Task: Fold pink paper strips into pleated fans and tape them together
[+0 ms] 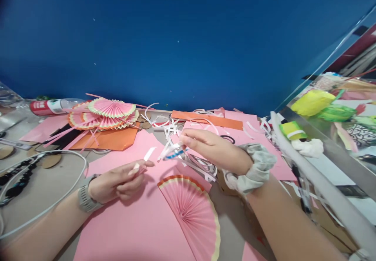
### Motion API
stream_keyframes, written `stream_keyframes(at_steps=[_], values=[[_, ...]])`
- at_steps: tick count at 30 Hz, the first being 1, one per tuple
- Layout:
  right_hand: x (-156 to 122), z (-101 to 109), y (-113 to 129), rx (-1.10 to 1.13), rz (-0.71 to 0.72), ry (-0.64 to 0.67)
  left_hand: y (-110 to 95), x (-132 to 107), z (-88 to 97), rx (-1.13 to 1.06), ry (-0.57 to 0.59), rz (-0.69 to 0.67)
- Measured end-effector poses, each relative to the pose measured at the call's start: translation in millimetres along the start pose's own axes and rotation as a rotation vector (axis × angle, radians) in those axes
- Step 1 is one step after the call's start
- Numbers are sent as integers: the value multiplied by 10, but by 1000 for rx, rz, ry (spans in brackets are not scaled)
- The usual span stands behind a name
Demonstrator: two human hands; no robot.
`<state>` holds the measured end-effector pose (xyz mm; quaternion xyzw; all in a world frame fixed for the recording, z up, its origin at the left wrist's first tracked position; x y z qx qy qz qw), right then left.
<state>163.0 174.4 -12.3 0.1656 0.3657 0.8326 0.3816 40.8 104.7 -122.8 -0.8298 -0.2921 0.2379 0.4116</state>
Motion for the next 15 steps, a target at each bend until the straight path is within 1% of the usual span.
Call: stream_keyframes(at_steps=[2, 4, 6, 8, 9, 12, 15], values=[[-12, -71, 68, 41, 17, 37, -39, 26, 91, 28, -113, -62], [1, -282, 147, 64, 37, 127, -91, 49, 108, 82, -183, -134], [24, -535, 231, 104, 63, 213, -156, 65, 49, 143, -197, -212], [62, -710, 285, 152, 72, 226, -229, 70, -46, 189, -169, -289], [82, -765, 306, 164, 80, 214, -250, 72, -91, 201, -147, -307], [127, -823, 371, 165, 129, 158, -265, 69, -134, 254, -129, -294], [145, -807, 400, 140, 160, 121, -243, 45, -63, 314, -186, -246]])
Point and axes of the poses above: each hand's wrist, its own x-axis towards the middle knuckle, its own z-axis out of the back of the hand, y = z × x, the point moved 10 cm from there along x, towards the middle knuckle, and after that the axes turned 1 degree about y, right-handed, at the moved point
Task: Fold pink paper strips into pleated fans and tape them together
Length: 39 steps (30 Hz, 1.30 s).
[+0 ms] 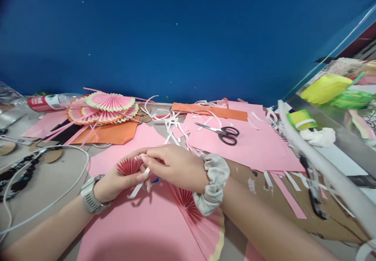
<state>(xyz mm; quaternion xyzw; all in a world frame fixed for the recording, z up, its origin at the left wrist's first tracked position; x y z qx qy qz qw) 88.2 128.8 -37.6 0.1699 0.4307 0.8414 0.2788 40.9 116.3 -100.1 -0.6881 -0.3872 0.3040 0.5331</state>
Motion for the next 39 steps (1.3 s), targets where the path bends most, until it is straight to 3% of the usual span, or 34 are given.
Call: stream_keyframes(at_steps=[9, 17, 22, 28, 39], values=[[-1, -25, -114, 129, -54, 11, 44, -14, 11, -26, 29, -2], [-20, 9, -292, 405, -165, -36, -5, -40, 42, 23, 12, -6], [-21, 59, -386, 418, -183, -97, -35, -46, 103, 66, -53, -2], [-35, 97, -523, 684, -223, -238, -21, -61, 44, 52, -23, -9], [12, 125, -636, 759, -275, -332, -39, -42, 223, 37, -176, -69]])
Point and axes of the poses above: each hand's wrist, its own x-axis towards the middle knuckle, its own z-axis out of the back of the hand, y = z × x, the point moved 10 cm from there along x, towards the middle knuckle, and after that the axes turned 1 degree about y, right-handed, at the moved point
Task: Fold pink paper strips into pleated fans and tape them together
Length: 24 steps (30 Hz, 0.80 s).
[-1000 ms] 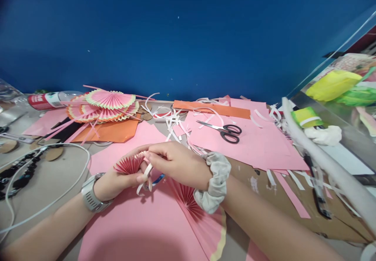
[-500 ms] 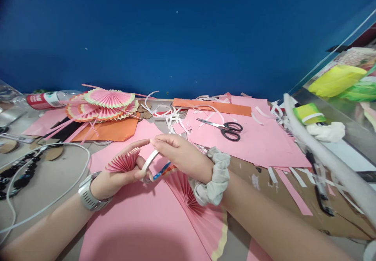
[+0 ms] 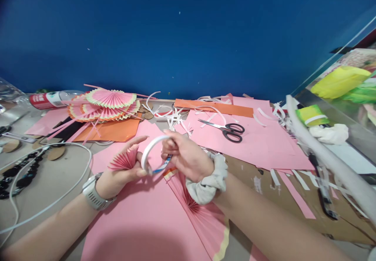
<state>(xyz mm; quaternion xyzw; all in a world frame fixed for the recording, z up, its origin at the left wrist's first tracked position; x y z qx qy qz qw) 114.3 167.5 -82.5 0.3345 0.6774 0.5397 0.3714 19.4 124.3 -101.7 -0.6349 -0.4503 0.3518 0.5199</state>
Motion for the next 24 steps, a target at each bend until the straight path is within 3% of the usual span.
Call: stream_keyframes(at_steps=[3, 5, 7, 8, 11, 18, 22, 23, 24], values=[[-25, 280, 263, -121, 138, -167, 42, 31, 81, 2, -66, 26], [-160, 548, 596, -381, 309, -386, 75, 43, 132, 0, -115, 50], [-263, 703, 783, -598, 372, -493, 121, 55, 151, -88, -136, 88], [-283, 720, 839, -846, 374, -525, 140, 62, 140, -155, -127, 107], [-197, 712, 725, -1385, 310, -474, 161, 84, 95, -291, -73, 144], [10, 739, 338, -1502, 221, -322, 225, 73, 94, -296, -43, 204], [-60, 373, 346, -1411, 276, -187, 240, 40, -104, -194, 72, 169], [-86, 208, 334, -1361, 302, -104, 258, 17, -184, -165, 123, 173], [-122, -25, 295, -1235, 344, 67, 284, -10, -258, -144, 168, 188]])
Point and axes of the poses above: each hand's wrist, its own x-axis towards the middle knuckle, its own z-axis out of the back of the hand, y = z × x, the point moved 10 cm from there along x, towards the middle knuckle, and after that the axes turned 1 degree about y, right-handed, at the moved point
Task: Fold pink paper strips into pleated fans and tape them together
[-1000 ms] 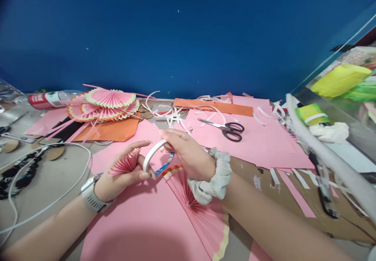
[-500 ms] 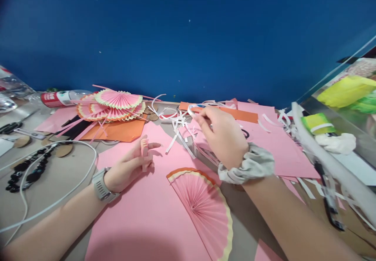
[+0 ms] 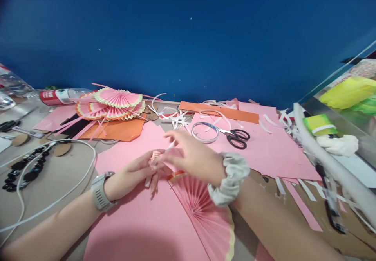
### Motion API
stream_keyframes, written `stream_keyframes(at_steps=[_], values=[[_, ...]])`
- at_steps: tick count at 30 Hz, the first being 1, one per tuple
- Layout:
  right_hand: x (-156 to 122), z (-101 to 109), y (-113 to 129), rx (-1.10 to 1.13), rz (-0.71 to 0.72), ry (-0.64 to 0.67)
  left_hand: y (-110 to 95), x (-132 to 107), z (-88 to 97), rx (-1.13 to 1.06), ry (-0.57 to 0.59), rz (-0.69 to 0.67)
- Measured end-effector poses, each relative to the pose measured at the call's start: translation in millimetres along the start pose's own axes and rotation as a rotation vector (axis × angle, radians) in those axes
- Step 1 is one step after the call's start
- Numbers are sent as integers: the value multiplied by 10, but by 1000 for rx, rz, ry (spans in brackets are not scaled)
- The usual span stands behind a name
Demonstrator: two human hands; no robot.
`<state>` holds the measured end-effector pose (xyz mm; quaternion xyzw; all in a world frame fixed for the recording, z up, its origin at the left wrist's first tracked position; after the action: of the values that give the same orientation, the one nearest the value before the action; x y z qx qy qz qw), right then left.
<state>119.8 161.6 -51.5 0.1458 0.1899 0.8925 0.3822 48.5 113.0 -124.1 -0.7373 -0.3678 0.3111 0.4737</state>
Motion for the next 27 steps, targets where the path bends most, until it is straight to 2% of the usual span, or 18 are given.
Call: stream_keyframes(at_steps=[2, 4, 7, 10, 13, 17, 21, 24, 27], values=[[-8, -148, 311, 131, 135, 121, 59, -23, -93, 26, 45, 34], [-4, -174, 427, 188, 158, 135, 66, -37, -124, 40, 53, 41], [11, -82, 369, 297, 106, 74, 56, -33, -123, 40, 54, 62], [10, 78, 238, 371, 37, -17, 27, -24, -36, 41, -11, 66], [4, 192, 153, 416, -34, -67, -140, -45, 131, 121, -168, -62], [-29, 131, 133, 588, -146, 54, -447, -167, 277, 271, -367, -309], [-127, 53, 263, 912, -203, 189, -653, -323, 237, 282, -401, -477], [-204, 73, 491, 1095, -129, 264, -814, -466, 114, 282, -380, -568], [-278, 186, 679, 1152, -46, 275, -993, -565, -97, 296, -316, -618]])
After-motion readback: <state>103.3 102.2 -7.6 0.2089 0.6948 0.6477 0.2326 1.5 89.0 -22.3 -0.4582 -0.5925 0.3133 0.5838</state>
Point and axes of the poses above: each hand's wrist, its own x-axis towards the middle knuckle, its own z-axis out of the back of the hand, y = z × x, the point moved 10 cm from there along x, towards the middle knuckle, and after that the axes turned 1 degree about y, right-handed, at the moved point
